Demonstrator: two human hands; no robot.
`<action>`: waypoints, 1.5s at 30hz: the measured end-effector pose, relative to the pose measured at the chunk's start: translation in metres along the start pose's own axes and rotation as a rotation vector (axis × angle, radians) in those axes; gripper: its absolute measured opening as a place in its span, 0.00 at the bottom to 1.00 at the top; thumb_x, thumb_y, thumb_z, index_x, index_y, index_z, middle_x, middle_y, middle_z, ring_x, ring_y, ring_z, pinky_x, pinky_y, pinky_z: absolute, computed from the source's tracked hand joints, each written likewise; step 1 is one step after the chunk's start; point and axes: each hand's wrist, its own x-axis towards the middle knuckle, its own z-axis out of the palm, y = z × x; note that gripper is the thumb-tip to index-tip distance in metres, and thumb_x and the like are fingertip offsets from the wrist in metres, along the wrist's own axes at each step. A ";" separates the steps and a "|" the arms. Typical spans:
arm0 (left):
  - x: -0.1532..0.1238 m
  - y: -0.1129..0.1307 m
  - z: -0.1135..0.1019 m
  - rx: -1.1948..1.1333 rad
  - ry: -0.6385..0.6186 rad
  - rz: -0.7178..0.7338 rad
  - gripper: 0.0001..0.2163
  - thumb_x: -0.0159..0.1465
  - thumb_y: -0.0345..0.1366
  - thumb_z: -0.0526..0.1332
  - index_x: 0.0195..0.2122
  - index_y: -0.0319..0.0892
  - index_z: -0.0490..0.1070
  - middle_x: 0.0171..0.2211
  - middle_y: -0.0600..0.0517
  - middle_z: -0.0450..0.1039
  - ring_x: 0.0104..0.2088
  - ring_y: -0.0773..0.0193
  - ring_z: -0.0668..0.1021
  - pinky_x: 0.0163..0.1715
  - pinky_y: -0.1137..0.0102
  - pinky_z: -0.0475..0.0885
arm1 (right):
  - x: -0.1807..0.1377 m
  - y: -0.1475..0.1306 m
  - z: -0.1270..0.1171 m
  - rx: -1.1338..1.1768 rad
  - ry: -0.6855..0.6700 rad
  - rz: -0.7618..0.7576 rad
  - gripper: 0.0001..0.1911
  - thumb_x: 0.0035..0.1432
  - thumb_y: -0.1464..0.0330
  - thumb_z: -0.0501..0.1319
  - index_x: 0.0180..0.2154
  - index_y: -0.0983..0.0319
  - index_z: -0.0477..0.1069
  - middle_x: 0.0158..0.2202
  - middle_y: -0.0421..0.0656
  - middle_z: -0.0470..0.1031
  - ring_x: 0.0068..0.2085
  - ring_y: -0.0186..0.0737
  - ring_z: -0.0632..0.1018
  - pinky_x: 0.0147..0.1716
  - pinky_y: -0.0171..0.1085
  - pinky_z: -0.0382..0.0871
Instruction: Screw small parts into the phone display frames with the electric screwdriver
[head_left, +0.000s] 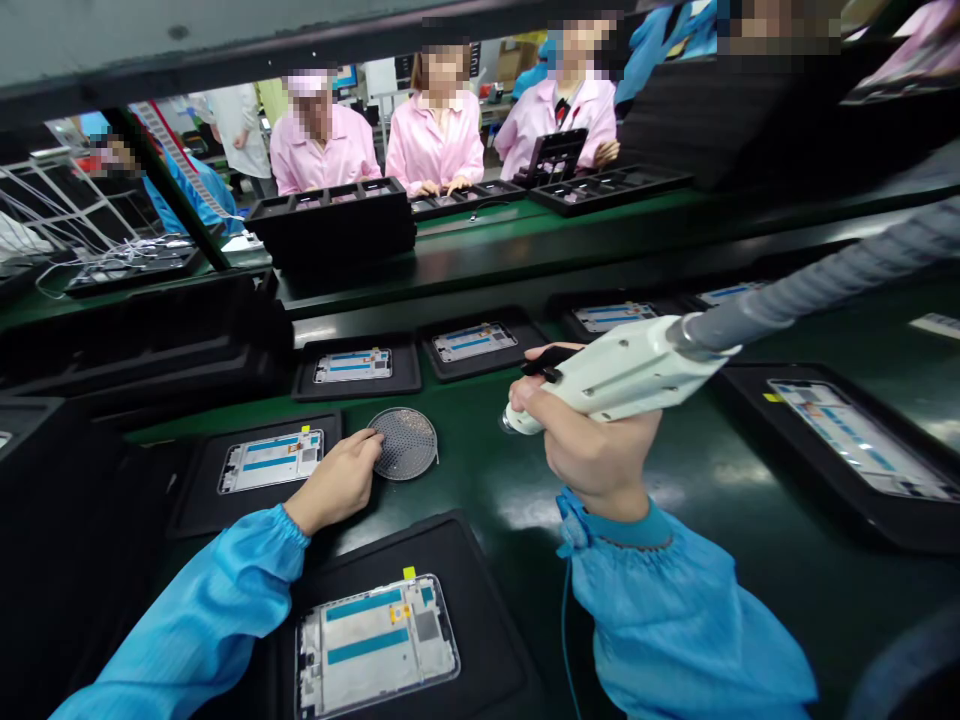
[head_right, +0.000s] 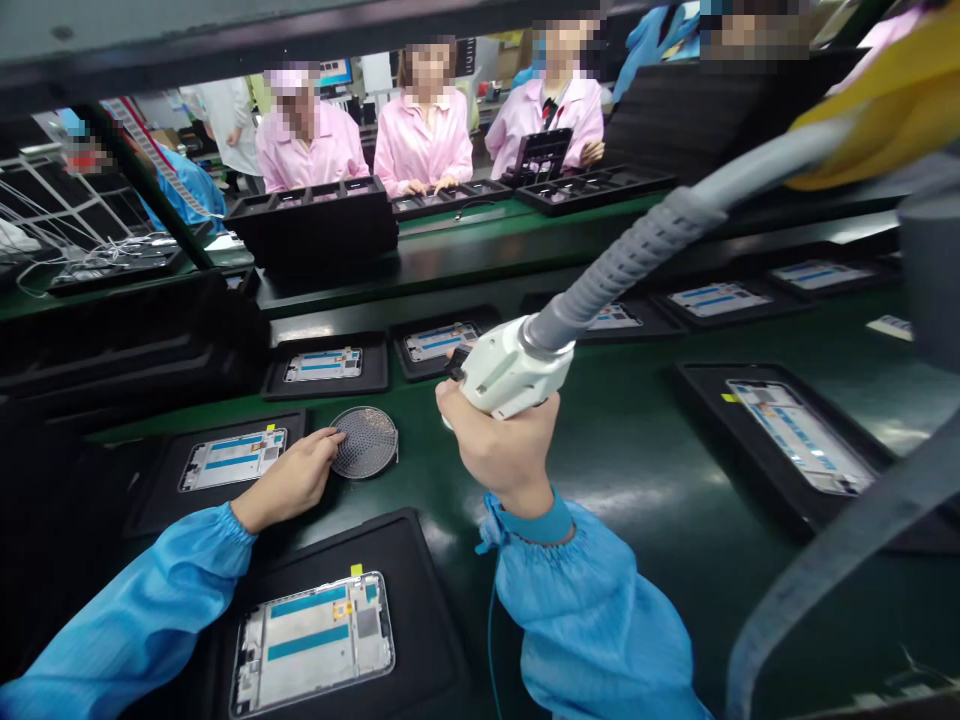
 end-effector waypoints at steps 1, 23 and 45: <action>-0.007 0.006 -0.006 0.008 -0.002 -0.010 0.09 0.69 0.31 0.54 0.48 0.37 0.69 0.52 0.42 0.70 0.55 0.53 0.72 0.53 0.54 0.72 | 0.001 0.001 0.000 -0.004 0.009 -0.009 0.10 0.44 0.73 0.68 0.32 0.56 0.75 0.30 0.36 0.77 0.27 0.39 0.76 0.27 0.42 0.74; -0.009 -0.084 -0.043 0.135 -0.003 -0.401 0.14 0.68 0.41 0.59 0.51 0.40 0.69 0.51 0.46 0.70 0.47 0.59 0.76 0.47 0.58 0.74 | 0.034 0.037 -0.017 -0.352 0.019 0.086 0.11 0.39 0.63 0.69 0.24 0.63 0.73 0.23 0.41 0.75 0.28 0.41 0.76 0.30 0.42 0.72; -0.020 -0.184 -0.031 0.313 0.102 -0.362 0.16 0.68 0.42 0.60 0.53 0.40 0.68 0.51 0.46 0.70 0.47 0.58 0.76 0.46 0.58 0.75 | 0.044 -0.013 -0.052 -0.282 0.236 -0.021 0.10 0.40 0.65 0.70 0.25 0.62 0.73 0.23 0.38 0.75 0.27 0.40 0.77 0.29 0.40 0.71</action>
